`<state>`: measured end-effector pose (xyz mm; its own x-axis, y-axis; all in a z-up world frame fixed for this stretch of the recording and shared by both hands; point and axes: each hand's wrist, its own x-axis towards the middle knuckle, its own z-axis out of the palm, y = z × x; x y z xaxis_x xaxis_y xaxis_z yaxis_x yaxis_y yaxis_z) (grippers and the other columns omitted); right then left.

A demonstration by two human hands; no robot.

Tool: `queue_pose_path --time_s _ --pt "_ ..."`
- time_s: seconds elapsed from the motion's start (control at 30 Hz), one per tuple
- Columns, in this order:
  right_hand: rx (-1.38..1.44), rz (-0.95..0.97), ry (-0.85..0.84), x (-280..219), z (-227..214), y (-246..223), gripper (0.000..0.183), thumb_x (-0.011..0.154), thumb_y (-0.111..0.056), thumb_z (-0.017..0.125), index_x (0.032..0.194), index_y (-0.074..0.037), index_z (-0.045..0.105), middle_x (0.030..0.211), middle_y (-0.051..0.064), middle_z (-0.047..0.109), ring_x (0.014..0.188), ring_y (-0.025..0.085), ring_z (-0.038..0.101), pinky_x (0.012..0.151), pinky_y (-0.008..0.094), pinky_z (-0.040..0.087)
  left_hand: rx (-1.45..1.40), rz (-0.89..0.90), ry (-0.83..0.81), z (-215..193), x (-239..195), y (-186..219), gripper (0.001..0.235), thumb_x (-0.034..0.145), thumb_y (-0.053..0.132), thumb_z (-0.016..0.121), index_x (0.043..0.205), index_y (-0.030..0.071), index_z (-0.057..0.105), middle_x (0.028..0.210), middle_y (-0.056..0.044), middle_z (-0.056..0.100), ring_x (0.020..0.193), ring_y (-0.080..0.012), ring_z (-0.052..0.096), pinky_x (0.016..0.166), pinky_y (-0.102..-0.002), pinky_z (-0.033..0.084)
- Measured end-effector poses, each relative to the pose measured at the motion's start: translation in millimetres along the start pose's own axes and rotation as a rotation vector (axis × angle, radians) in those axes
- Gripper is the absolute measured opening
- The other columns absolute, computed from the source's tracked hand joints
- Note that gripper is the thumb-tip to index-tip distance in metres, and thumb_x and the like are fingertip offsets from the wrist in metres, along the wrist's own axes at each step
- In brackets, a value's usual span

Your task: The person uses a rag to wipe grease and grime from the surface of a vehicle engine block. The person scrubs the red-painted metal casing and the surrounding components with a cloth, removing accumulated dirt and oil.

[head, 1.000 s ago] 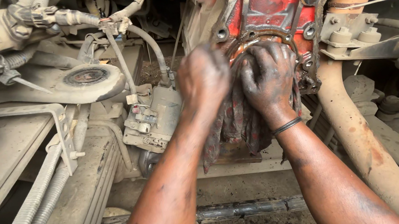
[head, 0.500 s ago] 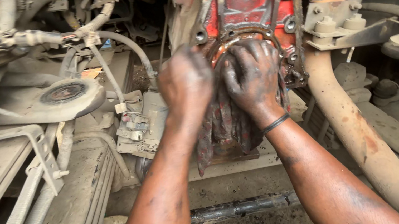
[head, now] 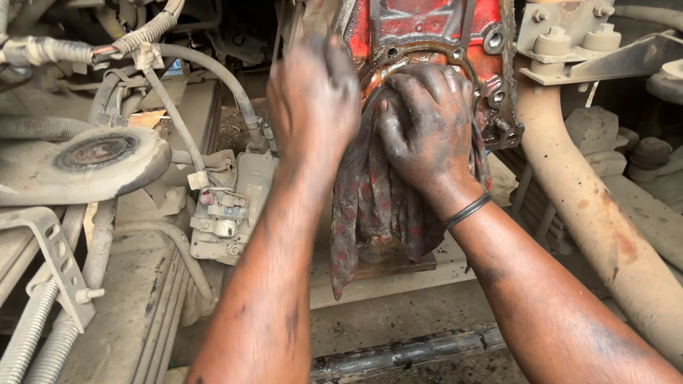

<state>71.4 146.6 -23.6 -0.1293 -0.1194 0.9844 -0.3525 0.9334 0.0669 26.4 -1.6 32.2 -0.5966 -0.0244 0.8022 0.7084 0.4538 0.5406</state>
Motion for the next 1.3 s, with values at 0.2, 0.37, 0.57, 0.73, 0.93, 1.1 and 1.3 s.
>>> queue_pose_path --time_s 0.2,0.37,0.57,0.73,0.93,1.1,1.3 --pt "0.001 0.020 -0.013 -2.2 1.3 2.5 0.027 0.090 -0.017 0.071 0.114 -0.004 0.069 0.119 0.015 0.063 0.116 0.037 0.055 0.104 0.049 0.039 0.101 0.007 0.030 -5.1 -52.4 -47.1 0.026 0.103 0.017 0.051 0.091 0.002 0.069 0.060 -0.005 0.061 0.044 -0.0139 0.055 0.040 -0.033 0.044" --pt "-0.006 0.004 -0.001 -0.6 4.2 1.7 0.027 0.091 -0.016 0.070 0.114 -0.003 0.069 0.120 0.015 0.064 0.116 0.037 0.055 0.105 0.049 0.038 -0.030 -0.179 -0.139 -13.6 -45.4 -38.5 0.026 0.105 0.020 0.047 0.106 0.008 0.069 0.059 -0.004 0.060 0.040 -0.0160 0.048 0.033 -0.036 0.041" --pt "-0.002 0.007 -0.006 -1.8 4.4 2.8 0.026 0.091 -0.015 0.070 0.114 -0.003 0.069 0.120 0.016 0.063 0.115 0.037 0.055 0.104 0.049 0.039 0.140 -0.043 -0.119 -10.2 -51.4 -42.7 0.032 0.108 0.021 0.046 0.098 0.002 0.071 0.060 -0.008 0.064 0.043 -0.0130 0.055 0.040 -0.030 0.048" --pt "0.024 -0.012 0.003 -1.3 3.4 2.0 0.024 0.093 -0.014 0.070 0.114 -0.003 0.068 0.121 0.015 0.064 0.116 0.036 0.056 0.105 0.048 0.039 0.222 -0.061 -0.103 -23.6 -67.5 -70.8 0.031 0.101 0.015 0.051 0.120 -0.003 0.066 0.067 -0.011 0.068 0.045 -0.0140 0.062 0.036 -0.032 0.053" --pt "0.026 -0.002 -0.007 -1.3 2.6 1.0 0.025 0.092 -0.013 0.070 0.114 -0.003 0.068 0.119 0.015 0.063 0.115 0.036 0.056 0.104 0.048 0.039 0.281 0.150 0.014 -9.8 -54.1 -58.8 0.025 0.102 0.011 0.054 0.114 -0.002 0.072 0.073 -0.013 0.070 0.048 -0.0147 0.061 0.037 -0.031 0.052" --pt "0.032 0.003 -0.003 -3.0 3.4 1.8 0.023 0.095 -0.014 0.070 0.116 -0.004 0.069 0.120 0.015 0.063 0.115 0.036 0.056 0.105 0.048 0.039 0.304 -0.013 -0.123 -6.1 -56.7 -52.8 0.026 0.099 0.008 0.049 0.112 -0.002 0.070 0.070 -0.013 0.070 0.046 -0.0155 0.063 0.037 -0.031 0.050" --pt "0.021 -0.003 -0.016 -2.9 1.3 1.8 0.024 0.094 -0.014 0.070 0.116 -0.004 0.068 0.121 0.015 0.063 0.116 0.036 0.055 0.105 0.048 0.039 0.232 0.110 -0.003 -20.0 -52.9 -49.9 0.023 0.098 0.013 0.054 0.105 0.002 0.073 0.072 -0.013 0.071 0.049 -0.0153 0.065 0.040 -0.031 0.052"
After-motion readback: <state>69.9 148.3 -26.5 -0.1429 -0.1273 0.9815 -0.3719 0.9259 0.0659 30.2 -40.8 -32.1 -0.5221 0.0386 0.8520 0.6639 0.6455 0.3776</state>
